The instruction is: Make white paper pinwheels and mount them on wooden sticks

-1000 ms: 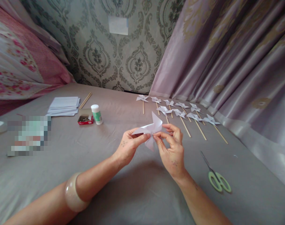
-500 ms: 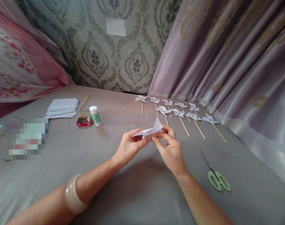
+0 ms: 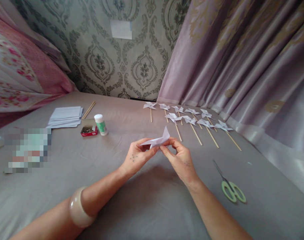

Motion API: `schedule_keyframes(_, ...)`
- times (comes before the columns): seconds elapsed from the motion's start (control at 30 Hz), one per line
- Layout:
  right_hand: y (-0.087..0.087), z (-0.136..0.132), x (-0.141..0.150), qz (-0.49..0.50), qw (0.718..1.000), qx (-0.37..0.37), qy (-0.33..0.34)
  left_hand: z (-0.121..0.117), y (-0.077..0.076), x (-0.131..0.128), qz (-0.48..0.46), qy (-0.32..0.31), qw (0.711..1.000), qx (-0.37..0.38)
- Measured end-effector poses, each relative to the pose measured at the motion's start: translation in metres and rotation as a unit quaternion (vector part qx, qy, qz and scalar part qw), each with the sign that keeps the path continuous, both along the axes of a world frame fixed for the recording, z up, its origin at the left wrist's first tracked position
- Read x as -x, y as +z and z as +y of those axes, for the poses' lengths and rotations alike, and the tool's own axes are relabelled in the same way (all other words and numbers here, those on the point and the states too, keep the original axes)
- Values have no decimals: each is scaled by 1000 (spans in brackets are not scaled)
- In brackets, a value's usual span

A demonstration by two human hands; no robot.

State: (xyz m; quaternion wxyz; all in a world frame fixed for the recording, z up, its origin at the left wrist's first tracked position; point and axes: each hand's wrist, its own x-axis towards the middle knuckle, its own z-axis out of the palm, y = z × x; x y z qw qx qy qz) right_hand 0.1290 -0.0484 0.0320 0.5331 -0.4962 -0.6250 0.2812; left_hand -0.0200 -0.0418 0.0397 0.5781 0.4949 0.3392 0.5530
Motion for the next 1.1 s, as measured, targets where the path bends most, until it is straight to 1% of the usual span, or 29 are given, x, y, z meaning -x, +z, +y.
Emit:
schedule_keyframes(0.13, -4, 2, 2, 62, 997, 21, -30, 2, -4, 1, -7, -7, 1000, 7)
schedule_keyframes(0.23, -6, 4, 3, 94, 995, 29, -16, 5, -7, 2, -12, -17, 1000, 11)
schedule_keyframes(0.33, -5, 5, 1, 81, 996, 43, 3, 7, -9, 3, -5, -22, 1000, 21)
schedule_keyframes(0.47, -3, 6, -3, 34, 996, 73, 40, 8, -9, 5, 0, -35, 999, 33)
schedule_keyframes(0.6, -6, 9, -5, 40, 993, 95, 52, 11, -11, 6, 13, -48, 998, 42)
schedule_keyframes(0.83, -17, 15, -3, 53, 993, 102, 34, 16, -18, 6, 27, -50, 997, 57)
schedule_keyframes(1.1, -29, 20, -1, 73, 990, 118, 32, 21, -28, 8, 39, -53, 995, 73)
